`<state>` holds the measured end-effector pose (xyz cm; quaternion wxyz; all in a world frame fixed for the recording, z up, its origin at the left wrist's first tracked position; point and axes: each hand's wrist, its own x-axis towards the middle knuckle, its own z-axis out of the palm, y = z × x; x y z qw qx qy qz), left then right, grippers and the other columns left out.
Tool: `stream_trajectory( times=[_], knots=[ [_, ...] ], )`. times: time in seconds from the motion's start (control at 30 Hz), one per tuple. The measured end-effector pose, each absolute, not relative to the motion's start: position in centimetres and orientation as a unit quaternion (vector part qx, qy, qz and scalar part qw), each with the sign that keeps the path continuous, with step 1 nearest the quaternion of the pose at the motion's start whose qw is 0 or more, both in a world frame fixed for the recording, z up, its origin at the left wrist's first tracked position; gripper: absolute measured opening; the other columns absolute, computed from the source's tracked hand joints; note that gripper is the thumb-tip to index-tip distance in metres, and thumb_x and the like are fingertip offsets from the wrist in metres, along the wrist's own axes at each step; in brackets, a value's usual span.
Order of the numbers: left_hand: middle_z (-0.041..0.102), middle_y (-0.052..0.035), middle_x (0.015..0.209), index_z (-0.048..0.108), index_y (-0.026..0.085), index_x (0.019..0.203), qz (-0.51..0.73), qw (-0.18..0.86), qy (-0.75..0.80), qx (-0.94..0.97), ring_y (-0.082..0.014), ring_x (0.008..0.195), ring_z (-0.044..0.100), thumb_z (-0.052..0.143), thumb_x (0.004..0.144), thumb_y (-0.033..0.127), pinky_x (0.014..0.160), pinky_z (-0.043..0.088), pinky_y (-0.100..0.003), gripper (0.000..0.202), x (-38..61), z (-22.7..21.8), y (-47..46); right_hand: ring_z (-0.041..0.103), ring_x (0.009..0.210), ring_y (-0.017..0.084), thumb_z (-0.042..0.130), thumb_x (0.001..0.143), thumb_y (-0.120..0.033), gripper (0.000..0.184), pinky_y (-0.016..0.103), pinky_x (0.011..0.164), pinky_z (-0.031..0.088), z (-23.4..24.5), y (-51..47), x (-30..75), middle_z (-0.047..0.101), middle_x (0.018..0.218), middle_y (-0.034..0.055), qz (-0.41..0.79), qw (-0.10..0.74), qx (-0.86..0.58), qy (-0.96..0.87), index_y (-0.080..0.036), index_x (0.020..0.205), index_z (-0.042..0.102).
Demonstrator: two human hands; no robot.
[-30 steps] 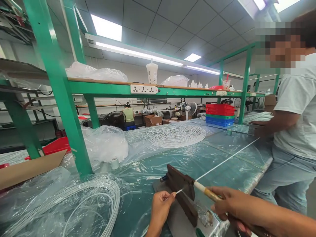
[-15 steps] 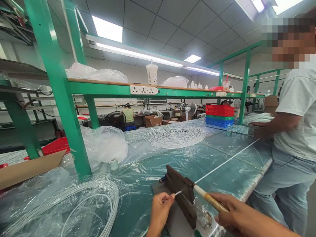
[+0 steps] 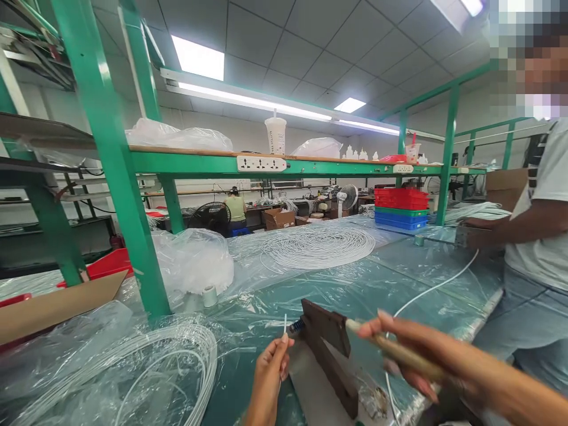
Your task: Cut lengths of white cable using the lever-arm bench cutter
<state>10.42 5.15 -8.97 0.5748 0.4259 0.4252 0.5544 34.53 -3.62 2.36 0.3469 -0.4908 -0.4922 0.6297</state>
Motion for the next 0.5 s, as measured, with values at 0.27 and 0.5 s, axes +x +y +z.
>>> stream_trajectory(
  times=[0.27, 0.5],
  knots=[
    [0.032, 0.0099, 0.035, 0.057, 0.012, 0.064, 0.560, 0.592, 0.392, 0.426, -0.0017, 0.033, 0.022, 0.060, 0.050, 0.064, 0.036, 0.017, -0.016, 0.054, 9.6, -9.7, 4.1, 0.057, 0.087, 0.024, 0.021, 0.074, -0.069, 0.072, 0.030, 0.066, 0.047, 10.8, 8.6, 30.4, 0.056, 0.098, 0.0203, 0.688, 0.391, -0.318, -0.523, -0.012, 0.115, 0.039],
    [0.035, 0.0079, 0.034, 0.059, 0.012, 0.062, 0.590, 0.541, 0.418, 0.429, -0.0026, 0.031, 0.024, 0.058, 0.050, 0.066, 0.035, 0.018, -0.016, 0.056, 9.8, -10.5, 4.5, 0.054, 0.094, 0.020, 0.027, 0.073, -0.068, 0.071, 0.032, 0.076, 0.043, 9.5, 19.1, 23.9, 0.053, 0.108, 0.0171, 0.642, 0.431, -0.343, -0.533, -0.014, 0.118, 0.034]
  ],
)
